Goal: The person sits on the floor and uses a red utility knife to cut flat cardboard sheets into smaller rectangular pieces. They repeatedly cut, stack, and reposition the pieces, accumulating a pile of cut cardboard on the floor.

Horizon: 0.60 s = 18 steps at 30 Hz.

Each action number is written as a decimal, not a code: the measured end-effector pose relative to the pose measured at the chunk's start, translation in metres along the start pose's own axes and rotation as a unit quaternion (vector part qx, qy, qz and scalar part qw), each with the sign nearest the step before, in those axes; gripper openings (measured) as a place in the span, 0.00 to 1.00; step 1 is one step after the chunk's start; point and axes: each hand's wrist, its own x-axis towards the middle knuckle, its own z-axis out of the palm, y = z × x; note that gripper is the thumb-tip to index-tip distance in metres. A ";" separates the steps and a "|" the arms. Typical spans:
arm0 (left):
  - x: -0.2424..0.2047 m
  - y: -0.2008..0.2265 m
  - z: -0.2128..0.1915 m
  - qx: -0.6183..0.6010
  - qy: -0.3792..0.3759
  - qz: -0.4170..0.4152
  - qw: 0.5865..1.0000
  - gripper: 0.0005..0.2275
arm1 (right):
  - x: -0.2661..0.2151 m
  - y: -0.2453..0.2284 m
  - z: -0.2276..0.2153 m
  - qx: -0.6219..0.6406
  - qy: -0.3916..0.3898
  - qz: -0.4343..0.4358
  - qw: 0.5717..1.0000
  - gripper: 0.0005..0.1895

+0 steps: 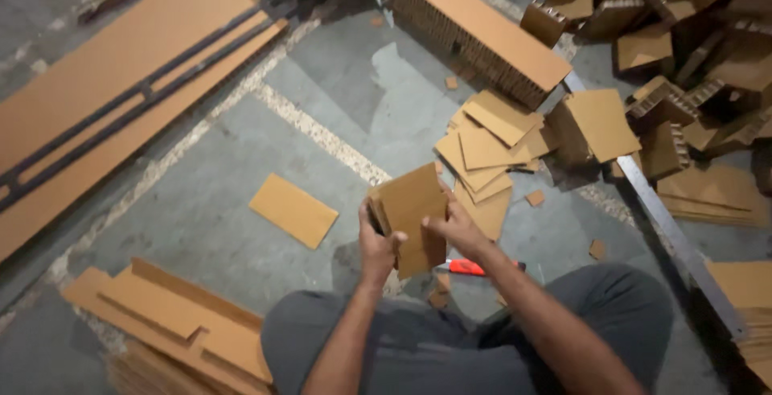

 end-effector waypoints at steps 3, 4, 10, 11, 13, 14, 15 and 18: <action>0.008 0.009 0.010 -0.057 -0.065 -0.013 0.996 0.55 | 0.011 0.000 -0.004 -0.012 -0.033 -0.052 0.998 0.53; 0.010 0.010 0.008 -0.064 -0.089 -0.022 0.994 0.56 | 0.011 0.004 -0.007 -0.025 -0.038 -0.039 0.998 0.55; 0.024 -0.017 -0.009 0.265 -0.065 -0.082 0.959 0.51 | 0.018 0.073 -0.015 -0.174 -0.056 -0.061 0.981 0.56; 0.026 -0.021 -0.011 0.266 -0.067 -0.061 0.960 0.51 | 0.018 0.085 -0.015 -0.174 -0.068 -0.064 0.980 0.56; 0.025 -0.024 -0.016 0.270 -0.070 -0.020 0.960 0.52 | 0.019 0.103 -0.011 -0.113 -0.057 -0.007 0.992 0.54; 0.026 -0.024 -0.015 0.310 -0.069 0.011 0.948 0.53 | 0.020 0.107 -0.011 -0.084 -0.046 0.022 0.995 0.53; 0.026 -0.021 -0.013 0.349 -0.067 0.042 0.934 0.53 | 0.021 0.107 -0.011 -0.129 -0.035 0.001 0.991 0.53; 0.029 -0.010 0.001 0.354 -0.049 -0.059 0.932 0.47 | 0.015 0.092 -0.020 -0.256 -0.033 -0.067 0.964 0.47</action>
